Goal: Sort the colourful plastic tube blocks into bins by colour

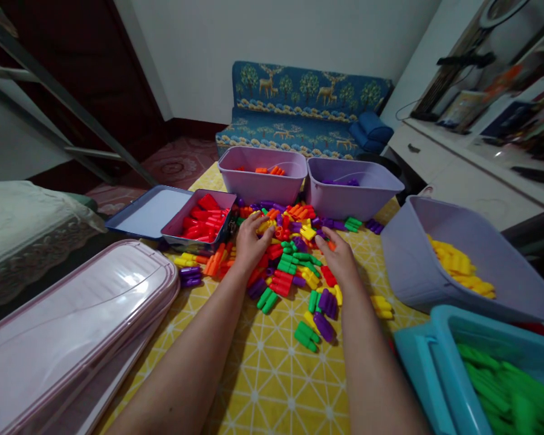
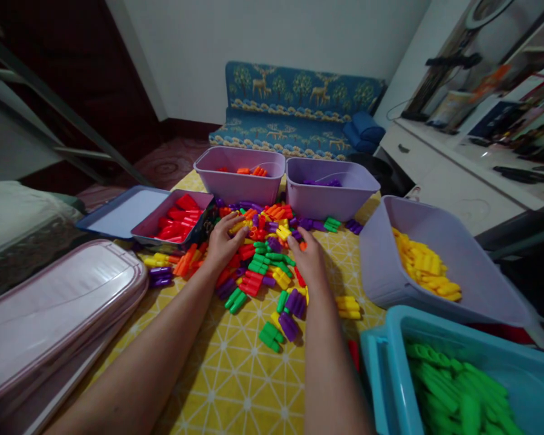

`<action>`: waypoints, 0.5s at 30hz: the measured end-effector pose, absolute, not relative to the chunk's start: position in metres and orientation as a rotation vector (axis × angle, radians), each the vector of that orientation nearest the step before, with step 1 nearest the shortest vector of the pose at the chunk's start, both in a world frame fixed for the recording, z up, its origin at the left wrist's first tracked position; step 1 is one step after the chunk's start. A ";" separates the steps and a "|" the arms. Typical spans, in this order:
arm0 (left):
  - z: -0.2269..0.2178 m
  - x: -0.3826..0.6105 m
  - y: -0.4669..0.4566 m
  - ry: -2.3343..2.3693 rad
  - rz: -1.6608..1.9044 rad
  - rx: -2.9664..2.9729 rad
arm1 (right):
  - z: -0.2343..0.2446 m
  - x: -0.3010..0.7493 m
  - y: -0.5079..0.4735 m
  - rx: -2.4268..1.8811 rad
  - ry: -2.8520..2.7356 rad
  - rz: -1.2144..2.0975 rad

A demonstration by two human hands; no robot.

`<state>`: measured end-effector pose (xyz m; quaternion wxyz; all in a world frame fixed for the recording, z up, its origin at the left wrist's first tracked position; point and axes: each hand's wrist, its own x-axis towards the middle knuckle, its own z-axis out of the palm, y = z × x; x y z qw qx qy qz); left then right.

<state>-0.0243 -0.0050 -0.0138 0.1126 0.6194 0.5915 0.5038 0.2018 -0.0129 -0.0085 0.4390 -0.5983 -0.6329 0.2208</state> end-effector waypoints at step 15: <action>-0.018 -0.026 0.000 1.716 1.471 1.835 | 0.030 0.137 -0.052 -1.550 -2.228 0.351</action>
